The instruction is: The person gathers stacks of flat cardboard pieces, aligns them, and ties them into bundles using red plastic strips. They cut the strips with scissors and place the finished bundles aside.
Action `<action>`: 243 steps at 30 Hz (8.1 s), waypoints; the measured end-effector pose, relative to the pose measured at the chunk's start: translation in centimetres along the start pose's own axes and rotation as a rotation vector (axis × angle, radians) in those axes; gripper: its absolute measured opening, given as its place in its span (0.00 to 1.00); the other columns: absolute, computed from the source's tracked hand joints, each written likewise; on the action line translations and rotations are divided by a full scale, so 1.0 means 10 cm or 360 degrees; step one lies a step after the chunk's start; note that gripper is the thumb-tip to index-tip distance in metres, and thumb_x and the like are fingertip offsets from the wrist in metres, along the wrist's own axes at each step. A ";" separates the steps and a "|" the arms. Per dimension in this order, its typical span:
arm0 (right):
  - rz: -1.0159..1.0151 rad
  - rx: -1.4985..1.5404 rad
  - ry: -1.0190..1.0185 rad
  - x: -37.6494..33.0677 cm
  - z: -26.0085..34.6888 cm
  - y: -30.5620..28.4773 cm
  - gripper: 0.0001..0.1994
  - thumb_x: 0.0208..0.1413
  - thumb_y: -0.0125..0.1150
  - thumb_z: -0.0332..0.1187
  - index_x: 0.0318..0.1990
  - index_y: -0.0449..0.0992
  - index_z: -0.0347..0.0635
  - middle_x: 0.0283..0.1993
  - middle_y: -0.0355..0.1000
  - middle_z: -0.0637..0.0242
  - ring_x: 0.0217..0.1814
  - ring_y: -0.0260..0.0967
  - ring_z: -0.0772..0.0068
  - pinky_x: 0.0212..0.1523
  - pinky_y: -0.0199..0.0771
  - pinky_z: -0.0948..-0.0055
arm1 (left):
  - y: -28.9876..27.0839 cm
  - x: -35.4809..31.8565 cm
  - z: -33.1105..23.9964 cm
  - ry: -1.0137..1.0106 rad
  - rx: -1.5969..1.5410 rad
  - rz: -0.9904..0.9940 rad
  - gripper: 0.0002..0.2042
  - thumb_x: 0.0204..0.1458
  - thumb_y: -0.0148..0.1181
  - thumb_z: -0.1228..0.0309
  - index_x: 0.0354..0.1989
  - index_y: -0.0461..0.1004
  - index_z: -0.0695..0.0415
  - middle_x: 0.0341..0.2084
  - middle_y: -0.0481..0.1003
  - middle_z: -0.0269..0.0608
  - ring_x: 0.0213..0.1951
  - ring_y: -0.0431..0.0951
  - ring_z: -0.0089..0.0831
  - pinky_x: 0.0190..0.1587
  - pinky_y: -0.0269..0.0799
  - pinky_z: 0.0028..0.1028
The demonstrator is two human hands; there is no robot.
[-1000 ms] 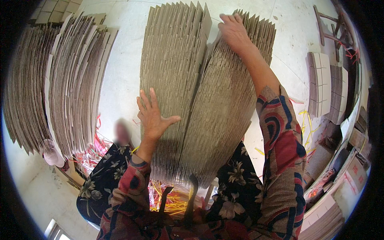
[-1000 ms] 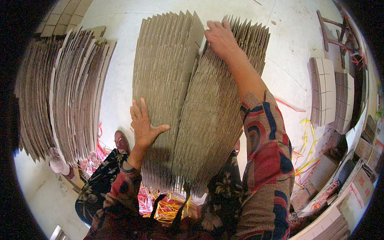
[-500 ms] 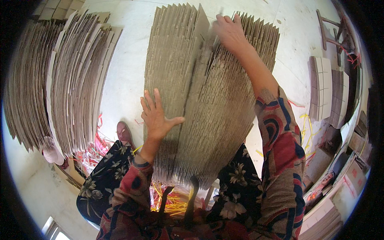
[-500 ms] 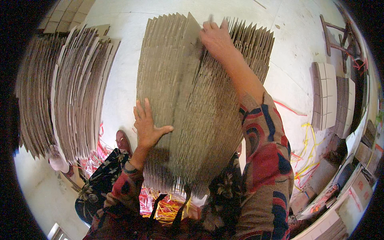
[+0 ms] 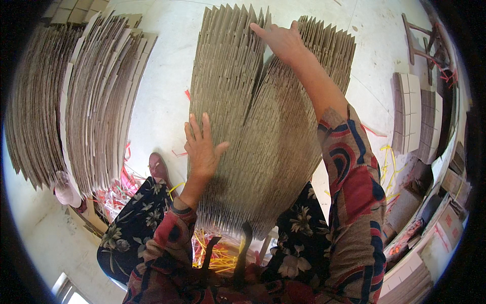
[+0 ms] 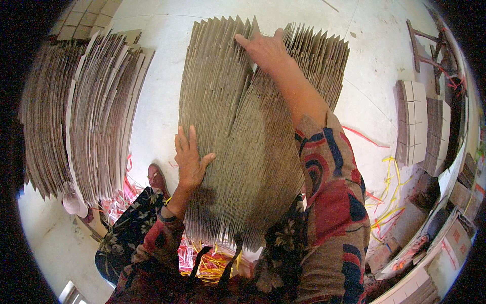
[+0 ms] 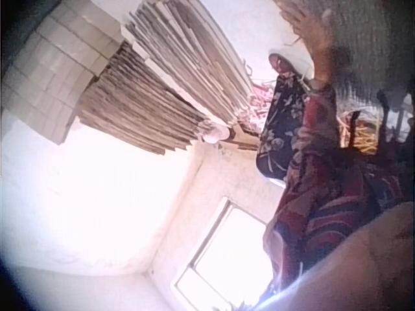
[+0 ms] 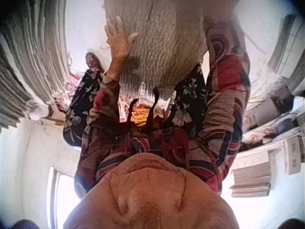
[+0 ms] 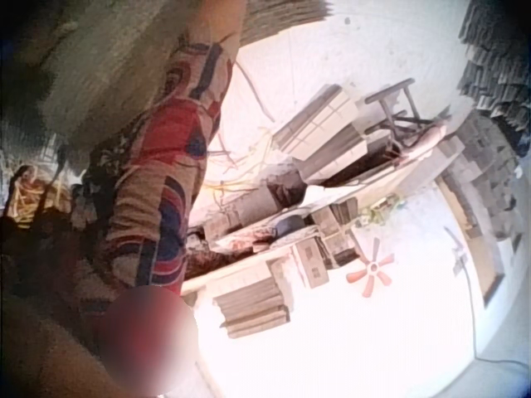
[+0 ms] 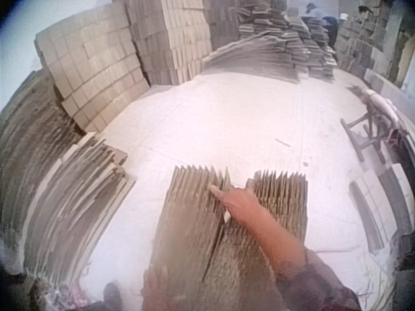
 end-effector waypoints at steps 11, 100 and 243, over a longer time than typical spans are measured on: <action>-0.0109 -0.0101 -0.0163 0.00 -0.17 0.08 0.17 0.46 0.48 0.22 0.47 0.68 0.41 0.51 0.65 0.53 0.52 0.65 0.55 0.61 0.51 0.51 | 0.02 0.02 0.09 -0.0008 -0.0010 0.0008 0.42 0.44 0.62 0.62 0.66 0.42 0.51 0.65 0.36 0.57 0.63 0.41 0.60 0.59 0.45 0.54; -0.0081 0.0467 -0.1092 -1.41 1.76 0.17 0.25 0.51 0.51 0.51 0.42 0.70 0.33 0.45 0.65 0.55 0.58 0.55 0.57 0.66 0.34 0.43 | -3.16 0.36 3.46 -0.0222 0.1457 -0.0987 0.34 0.46 0.60 0.63 0.62 0.52 0.50 0.59 0.57 0.45 0.56 0.60 0.46 0.52 0.57 0.51; -0.0031 0.3225 0.0669 -2.54 -0.56 0.51 0.05 0.46 0.62 0.30 0.29 0.79 0.38 0.22 0.73 0.69 0.19 0.67 0.83 0.18 0.59 0.85 | 0.49 0.79 -2.48 0.0593 -0.1835 0.0778 0.21 0.56 0.51 0.60 0.48 0.69 0.66 0.36 0.76 0.45 0.37 0.76 0.28 0.39 0.72 0.22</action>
Point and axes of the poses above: each hand's wrist, its own x-axis towards the middle knuckle, its own y-axis out of the palm, z = x × y, the point moved 4 cm from there along x, towards the middle knuckle
